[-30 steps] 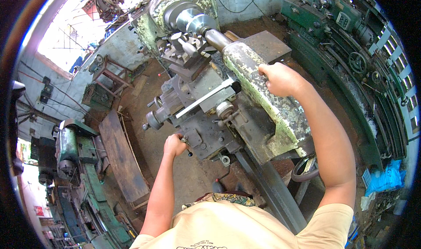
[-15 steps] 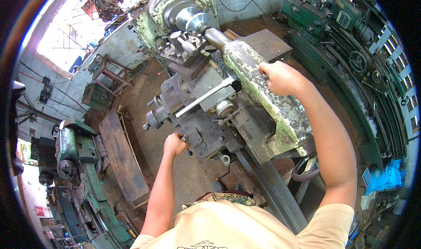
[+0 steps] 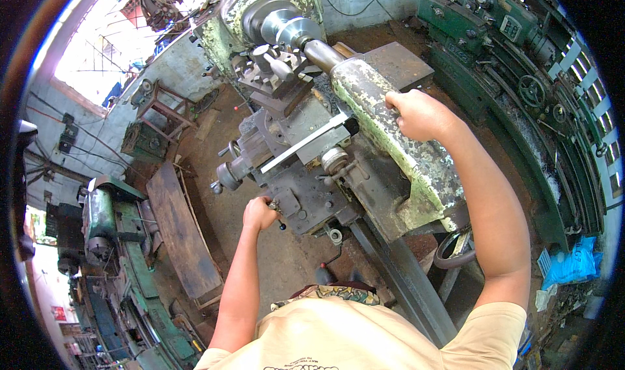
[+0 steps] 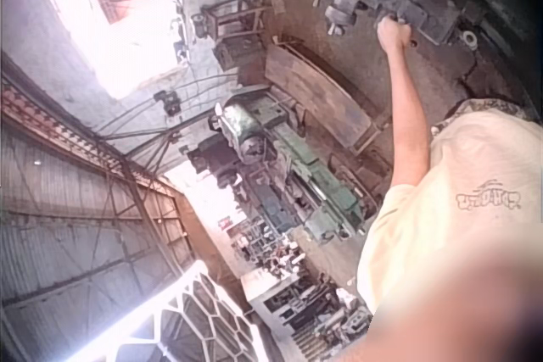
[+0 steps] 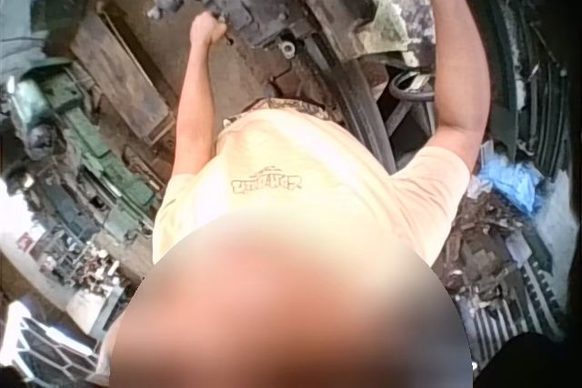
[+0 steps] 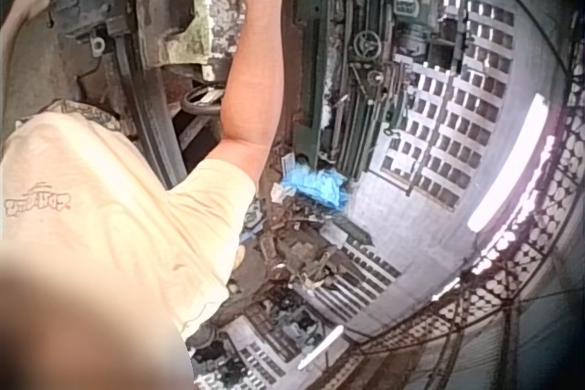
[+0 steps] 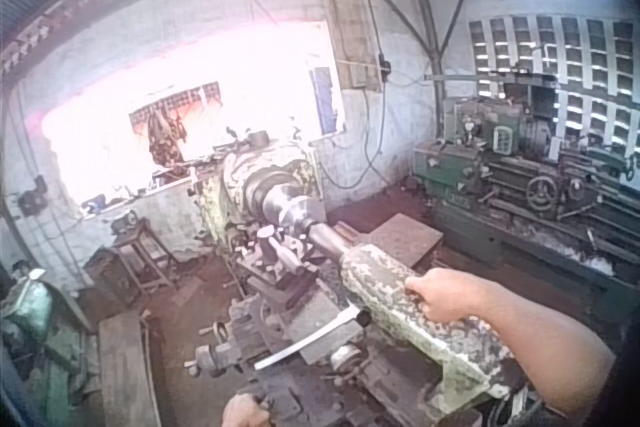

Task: The person operates a metal lathe, adjusting the tool post and carriage while a cylindrical metal workpiece rotates. They then use a vernier caliper to measure the diameter of the workpiece.

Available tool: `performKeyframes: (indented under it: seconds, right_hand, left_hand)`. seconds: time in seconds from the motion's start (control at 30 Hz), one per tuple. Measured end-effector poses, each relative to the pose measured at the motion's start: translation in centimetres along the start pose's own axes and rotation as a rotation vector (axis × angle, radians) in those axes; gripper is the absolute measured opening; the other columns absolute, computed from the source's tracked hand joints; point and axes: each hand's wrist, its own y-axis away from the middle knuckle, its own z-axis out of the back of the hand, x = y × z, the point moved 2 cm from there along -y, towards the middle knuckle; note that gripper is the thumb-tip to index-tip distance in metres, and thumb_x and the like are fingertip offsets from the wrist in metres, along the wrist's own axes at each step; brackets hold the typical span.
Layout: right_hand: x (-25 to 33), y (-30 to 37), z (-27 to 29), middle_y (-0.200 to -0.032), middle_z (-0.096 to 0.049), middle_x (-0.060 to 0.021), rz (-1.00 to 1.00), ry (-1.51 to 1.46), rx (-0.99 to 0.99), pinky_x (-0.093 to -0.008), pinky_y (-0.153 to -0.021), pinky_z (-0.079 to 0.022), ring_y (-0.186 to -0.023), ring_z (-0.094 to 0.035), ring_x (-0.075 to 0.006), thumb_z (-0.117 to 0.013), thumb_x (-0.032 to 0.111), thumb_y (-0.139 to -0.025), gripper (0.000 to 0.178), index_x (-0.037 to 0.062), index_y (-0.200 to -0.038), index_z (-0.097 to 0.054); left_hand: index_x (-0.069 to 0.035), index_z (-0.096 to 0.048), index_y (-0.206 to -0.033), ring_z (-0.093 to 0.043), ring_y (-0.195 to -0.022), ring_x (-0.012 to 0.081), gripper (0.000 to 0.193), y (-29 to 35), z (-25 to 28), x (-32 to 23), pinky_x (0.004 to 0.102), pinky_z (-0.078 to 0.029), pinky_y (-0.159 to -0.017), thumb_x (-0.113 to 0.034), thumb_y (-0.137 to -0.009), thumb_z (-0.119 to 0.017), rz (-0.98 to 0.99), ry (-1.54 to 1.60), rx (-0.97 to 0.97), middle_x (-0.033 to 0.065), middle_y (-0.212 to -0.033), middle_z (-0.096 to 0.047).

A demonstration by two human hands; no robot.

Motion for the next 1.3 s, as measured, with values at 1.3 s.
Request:
performKeyframes:
  seconds: [1.3]
  right_hand:
    - [0.08, -0.01, -0.09, -0.103, -0.070, -0.0269, -0.027, -0.004, 0.031, -0.0525, -0.092, -0.051, -0.105, -0.066, -0.0439, -0.066, 0.000, -0.085, 0.036, 0.0020, -0.120, -0.062]
  left_hand:
    - [-0.012, -0.080, -0.111, -0.072, -0.107, 0.0372, 0.049, -0.68, -0.68, 0.64, 0.0461, -0.057, -0.093, -0.025, -0.064, -0.084, -0.003, 0.011, 0.024, 0.0199, -0.109, -0.076]
